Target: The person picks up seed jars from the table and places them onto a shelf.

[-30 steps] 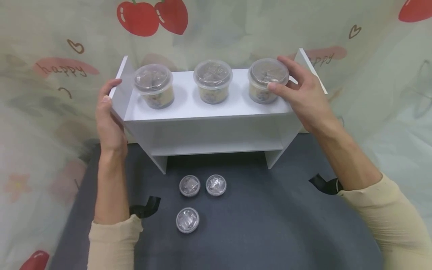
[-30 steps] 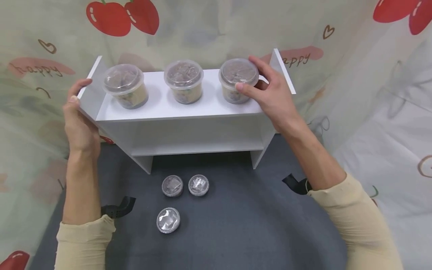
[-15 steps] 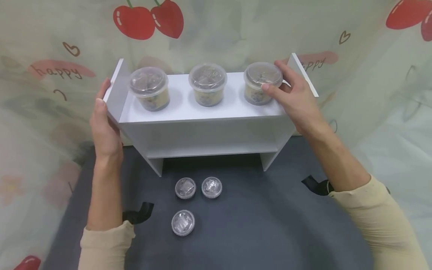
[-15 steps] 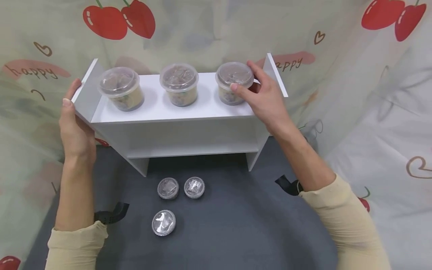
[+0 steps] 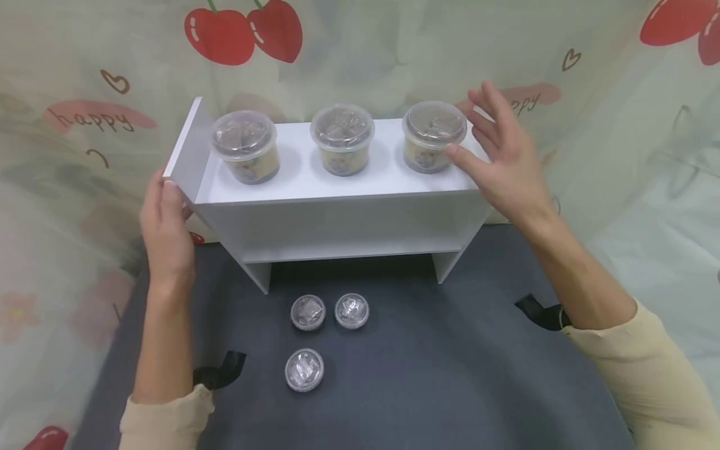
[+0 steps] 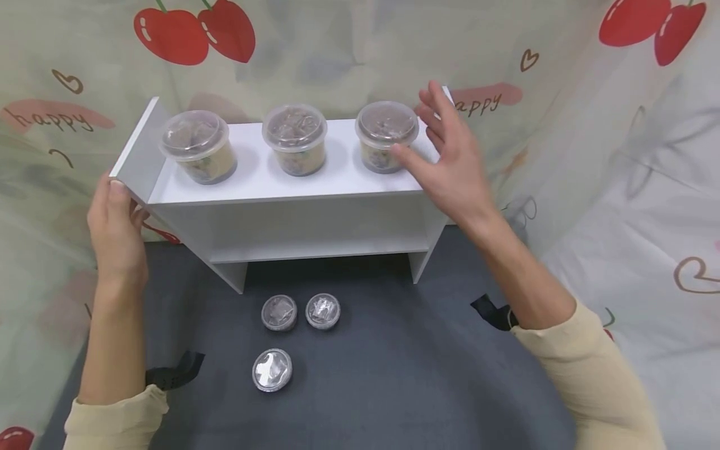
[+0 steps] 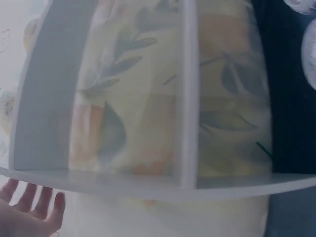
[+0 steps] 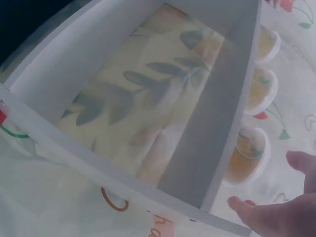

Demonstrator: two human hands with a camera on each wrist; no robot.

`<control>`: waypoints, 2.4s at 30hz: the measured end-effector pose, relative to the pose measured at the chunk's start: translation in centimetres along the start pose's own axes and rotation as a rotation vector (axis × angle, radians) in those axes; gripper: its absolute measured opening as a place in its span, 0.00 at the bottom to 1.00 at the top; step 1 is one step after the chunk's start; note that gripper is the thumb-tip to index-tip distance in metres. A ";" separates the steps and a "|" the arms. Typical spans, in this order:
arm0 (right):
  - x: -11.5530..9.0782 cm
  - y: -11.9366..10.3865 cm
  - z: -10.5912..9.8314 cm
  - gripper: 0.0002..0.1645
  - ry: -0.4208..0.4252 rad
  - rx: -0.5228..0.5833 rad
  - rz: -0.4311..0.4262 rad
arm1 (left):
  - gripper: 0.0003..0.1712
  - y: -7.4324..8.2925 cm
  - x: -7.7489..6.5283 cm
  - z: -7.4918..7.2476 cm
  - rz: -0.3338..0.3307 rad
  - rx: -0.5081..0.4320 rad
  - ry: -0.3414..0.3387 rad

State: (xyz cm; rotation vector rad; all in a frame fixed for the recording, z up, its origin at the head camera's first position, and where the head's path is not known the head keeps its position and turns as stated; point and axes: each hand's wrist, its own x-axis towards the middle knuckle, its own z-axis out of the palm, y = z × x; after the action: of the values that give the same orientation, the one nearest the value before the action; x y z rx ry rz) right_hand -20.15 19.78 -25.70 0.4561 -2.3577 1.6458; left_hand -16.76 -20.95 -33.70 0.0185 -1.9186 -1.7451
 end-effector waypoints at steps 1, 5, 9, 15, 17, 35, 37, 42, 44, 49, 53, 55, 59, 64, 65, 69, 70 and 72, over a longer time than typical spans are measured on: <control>-0.2 -0.2 -0.2 0.51 0.011 0.002 -0.021 | 0.22 -0.3 -0.2 -0.1 0.007 0.035 0.008; -1.1 -0.7 -0.9 0.50 0.075 0.059 -0.094 | 0.20 -1.7 -1.3 -0.5 0.063 0.118 0.055; -1.4 -0.8 -1.7 0.45 0.137 0.096 -0.160 | 0.18 -3.2 -2.8 -1.1 0.094 0.220 0.100; -1.3 0.0 -2.8 0.33 0.195 0.083 -0.212 | 0.16 -4.4 -5.3 -2.2 0.041 0.343 0.044; -1.2 0.4 -3.2 0.31 0.206 0.059 -0.218 | 0.16 -4.8 -6.0 -2.5 0.040 0.334 0.014; -0.7 3.2 -4.5 0.26 0.145 -0.053 -0.088 | 0.18 -6.4 -12.3 -3.4 0.097 0.307 -0.220; -0.7 3.5 -4.4 0.25 0.142 -0.059 -0.061 | 0.19 -7.7 -12.8 -3.6 0.089 0.298 -0.241; -0.9 4.1 -4.6 0.23 0.141 -0.039 -0.026 | 0.20 -7.9 -13.9 -2.8 0.077 0.282 -0.288; -1.0 4.3 -4.8 0.22 0.133 -0.045 -0.026 | 0.19 -7.0 -14.2 -2.4 0.074 0.269 -0.302; -1.1 4.8 -5.0 0.21 0.089 0.028 -0.005 | 0.19 -6.3 -15.0 -2.0 0.044 0.255 -0.335; -1.2 5.2 -5.2 0.22 0.050 0.178 0.011 | 0.19 -6.9 -15.7 -2.1 0.027 0.262 -0.385; -1.1 5.4 -5.3 0.22 0.035 0.236 0.018 | 0.19 -7.2 -16.0 -2.1 0.022 0.257 -0.399; -1.0 5.7 -5.3 0.24 -0.009 0.338 0.038 | 0.21 -8.2 -16.8 -2.0 0.046 0.193 -0.416; -1.0 6.1 -5.6 0.25 -0.058 0.406 0.061 | 0.25 -10.9 -18.0 -2.0 0.130 0.102 -0.470; -0.9 6.2 -5.6 0.25 -0.067 0.411 0.063 | 0.26 -11.5 -18.2 -2.0 0.144 0.093 -0.480; -0.8 6.5 -5.8 0.26 -0.108 0.450 0.071 | 0.27 -13.1 -19.0 -2.3 0.158 0.084 -0.509; -0.8 6.6 -5.9 0.26 -0.116 0.460 0.072 | 0.27 -13.3 -19.1 -2.3 0.159 0.082 -0.514; -0.7 6.8 -6.0 0.25 -0.126 0.472 0.075 | 0.28 -13.6 -19.4 -2.4 0.162 0.082 -0.526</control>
State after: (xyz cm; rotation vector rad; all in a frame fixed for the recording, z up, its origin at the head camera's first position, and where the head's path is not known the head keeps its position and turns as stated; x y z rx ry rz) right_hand -21.99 27.65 -29.78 0.5728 -2.0739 2.2778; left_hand -3.94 -18.34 -53.58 -0.6050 -2.2756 -1.6710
